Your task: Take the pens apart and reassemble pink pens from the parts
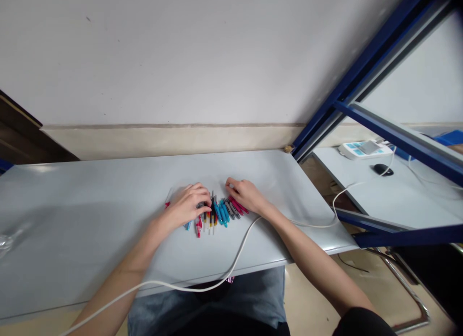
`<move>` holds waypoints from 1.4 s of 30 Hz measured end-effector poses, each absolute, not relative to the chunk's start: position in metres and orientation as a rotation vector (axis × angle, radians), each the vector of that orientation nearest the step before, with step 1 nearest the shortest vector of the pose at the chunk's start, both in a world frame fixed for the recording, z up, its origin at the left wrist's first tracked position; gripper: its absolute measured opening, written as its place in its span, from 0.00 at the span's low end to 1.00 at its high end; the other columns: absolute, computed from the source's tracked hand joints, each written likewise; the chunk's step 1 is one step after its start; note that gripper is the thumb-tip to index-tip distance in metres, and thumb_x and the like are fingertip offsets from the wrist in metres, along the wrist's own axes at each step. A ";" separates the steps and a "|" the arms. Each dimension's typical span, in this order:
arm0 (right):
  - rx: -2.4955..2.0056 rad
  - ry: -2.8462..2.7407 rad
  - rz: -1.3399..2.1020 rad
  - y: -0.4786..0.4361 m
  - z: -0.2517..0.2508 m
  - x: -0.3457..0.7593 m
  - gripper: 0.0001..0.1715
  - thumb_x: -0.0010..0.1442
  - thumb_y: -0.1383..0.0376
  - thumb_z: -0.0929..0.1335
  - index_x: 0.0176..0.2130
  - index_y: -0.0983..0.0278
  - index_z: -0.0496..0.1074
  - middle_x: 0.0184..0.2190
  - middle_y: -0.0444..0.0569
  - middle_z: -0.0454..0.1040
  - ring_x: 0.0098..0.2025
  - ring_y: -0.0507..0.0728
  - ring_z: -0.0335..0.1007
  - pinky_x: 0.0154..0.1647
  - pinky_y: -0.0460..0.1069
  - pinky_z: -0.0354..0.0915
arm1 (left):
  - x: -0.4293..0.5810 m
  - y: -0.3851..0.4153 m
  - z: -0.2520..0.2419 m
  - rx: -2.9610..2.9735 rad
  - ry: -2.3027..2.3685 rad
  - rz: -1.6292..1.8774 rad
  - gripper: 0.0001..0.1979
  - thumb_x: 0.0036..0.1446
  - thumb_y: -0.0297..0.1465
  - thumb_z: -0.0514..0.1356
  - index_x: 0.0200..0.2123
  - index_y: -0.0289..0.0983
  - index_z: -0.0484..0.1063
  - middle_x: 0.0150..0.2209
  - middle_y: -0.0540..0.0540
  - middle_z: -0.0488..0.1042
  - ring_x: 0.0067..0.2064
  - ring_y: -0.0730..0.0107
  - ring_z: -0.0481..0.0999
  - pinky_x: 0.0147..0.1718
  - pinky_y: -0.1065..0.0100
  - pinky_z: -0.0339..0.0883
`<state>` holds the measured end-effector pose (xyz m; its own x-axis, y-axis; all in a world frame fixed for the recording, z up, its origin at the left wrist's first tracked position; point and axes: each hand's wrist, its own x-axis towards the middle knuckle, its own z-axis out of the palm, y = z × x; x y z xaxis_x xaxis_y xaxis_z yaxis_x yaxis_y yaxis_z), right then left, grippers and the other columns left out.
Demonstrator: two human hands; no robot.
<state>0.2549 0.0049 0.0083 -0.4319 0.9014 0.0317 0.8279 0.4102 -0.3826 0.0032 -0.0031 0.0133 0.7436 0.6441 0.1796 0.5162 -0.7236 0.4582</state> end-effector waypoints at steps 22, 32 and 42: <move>-1.551 -2.346 0.955 -0.012 0.045 0.276 0.07 0.67 0.63 0.66 0.37 0.63 0.71 0.23 0.44 0.76 0.24 0.52 0.66 0.30 0.47 0.56 | 0.019 -0.017 0.019 2.626 0.919 0.448 0.10 0.65 0.39 0.62 0.37 0.39 0.73 0.37 0.49 0.74 0.45 0.63 0.69 0.45 0.60 0.63; -1.375 -2.335 1.079 -0.010 0.039 0.286 0.07 0.67 0.65 0.64 0.43 0.62 0.72 0.25 0.43 0.76 0.25 0.52 0.65 0.30 0.46 0.58 | 0.025 -0.016 0.016 2.668 0.901 0.467 0.10 0.67 0.38 0.60 0.37 0.38 0.73 0.37 0.48 0.74 0.45 0.62 0.68 0.45 0.60 0.63; -1.499 -2.274 1.006 -0.005 0.038 0.285 0.10 0.68 0.68 0.60 0.38 0.63 0.70 0.21 0.41 0.71 0.24 0.52 0.64 0.32 0.47 0.58 | 0.017 -0.009 0.020 2.686 0.966 0.681 0.13 0.72 0.34 0.52 0.36 0.37 0.73 0.36 0.45 0.75 0.44 0.62 0.69 0.45 0.59 0.64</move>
<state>0.2851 -0.0050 0.0381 -0.4461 0.8792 -0.1673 0.7153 0.2379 -0.6571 0.0170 -0.0093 0.0198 0.6789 0.6440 0.3528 0.5484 -0.7641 0.3396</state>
